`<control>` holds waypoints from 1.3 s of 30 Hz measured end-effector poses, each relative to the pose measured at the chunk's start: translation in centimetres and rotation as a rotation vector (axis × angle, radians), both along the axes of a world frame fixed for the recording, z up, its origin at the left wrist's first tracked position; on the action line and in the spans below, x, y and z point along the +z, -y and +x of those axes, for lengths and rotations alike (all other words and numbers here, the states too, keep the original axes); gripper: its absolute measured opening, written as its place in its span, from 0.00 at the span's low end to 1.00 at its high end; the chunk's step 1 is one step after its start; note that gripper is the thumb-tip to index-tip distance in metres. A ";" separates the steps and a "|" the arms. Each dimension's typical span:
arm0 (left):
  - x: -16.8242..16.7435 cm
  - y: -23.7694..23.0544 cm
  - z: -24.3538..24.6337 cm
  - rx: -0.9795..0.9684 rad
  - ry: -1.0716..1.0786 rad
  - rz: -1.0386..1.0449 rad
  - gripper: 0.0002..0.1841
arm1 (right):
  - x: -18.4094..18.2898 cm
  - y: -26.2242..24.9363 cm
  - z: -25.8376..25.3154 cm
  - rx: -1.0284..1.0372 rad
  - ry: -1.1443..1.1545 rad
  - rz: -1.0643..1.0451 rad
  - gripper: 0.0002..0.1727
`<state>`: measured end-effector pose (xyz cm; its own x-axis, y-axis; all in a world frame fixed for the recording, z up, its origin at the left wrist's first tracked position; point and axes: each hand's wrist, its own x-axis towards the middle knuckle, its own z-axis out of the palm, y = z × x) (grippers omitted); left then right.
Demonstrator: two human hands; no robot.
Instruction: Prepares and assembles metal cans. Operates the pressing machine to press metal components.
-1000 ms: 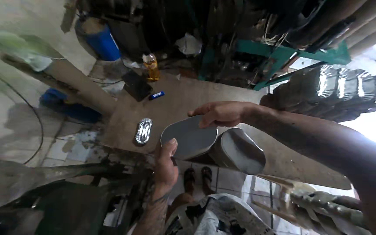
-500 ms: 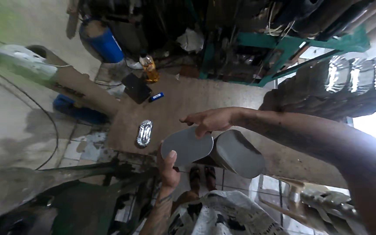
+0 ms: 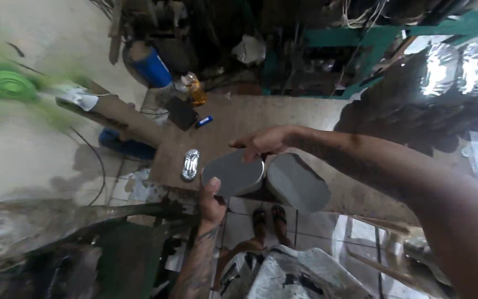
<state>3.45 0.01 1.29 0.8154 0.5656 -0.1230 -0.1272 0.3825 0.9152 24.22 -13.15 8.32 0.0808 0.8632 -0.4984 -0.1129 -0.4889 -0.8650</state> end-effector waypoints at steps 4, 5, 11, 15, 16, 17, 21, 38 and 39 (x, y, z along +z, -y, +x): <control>-0.3 -0.1 0.1 0.038 -0.013 0.002 0.20 | 0.2 -0.2 0.2 -0.019 -0.006 -0.035 0.42; -0.5 -0.2 0.0 0.036 -0.021 0.002 0.20 | 0.1 -0.2 0.3 -0.010 -0.009 -0.035 0.42; 1.5 -0.9 -0.4 -0.006 -0.111 0.133 0.30 | 1.2 -0.6 0.2 -0.017 0.080 -0.096 0.41; 2.1 -0.9 -0.2 -0.043 -0.121 0.127 0.29 | 1.4 -0.6 0.3 -0.002 0.084 -0.099 0.39; 2.1 -0.9 -0.1 -0.041 -0.125 0.122 0.28 | 1.4 -0.6 0.3 -0.006 0.078 -0.098 0.39; 2.3 -0.9 0.0 -0.036 -0.135 0.122 0.26 | 1.2 -0.6 0.4 -0.010 0.069 -0.101 0.40; 3.9 -0.8 0.1 -0.062 -0.265 0.178 0.33 | 0.9 -0.6 0.5 -0.009 0.055 -0.114 0.40; 6.8 0.1 0.9 -0.061 -0.372 0.228 0.37 | 0.2 -0.1 1.8 0.024 -0.015 -0.056 0.42; 6.0 0.0 0.7 -0.050 -0.364 0.228 0.36 | 0.3 -0.2 1.6 0.024 -0.001 -0.066 0.41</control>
<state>4.11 0.04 7.25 0.7690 0.5725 -0.2846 0.2334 0.1631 0.9586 25.81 -12.99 8.67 0.0602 0.8302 -0.5542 -0.1012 -0.5472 -0.8308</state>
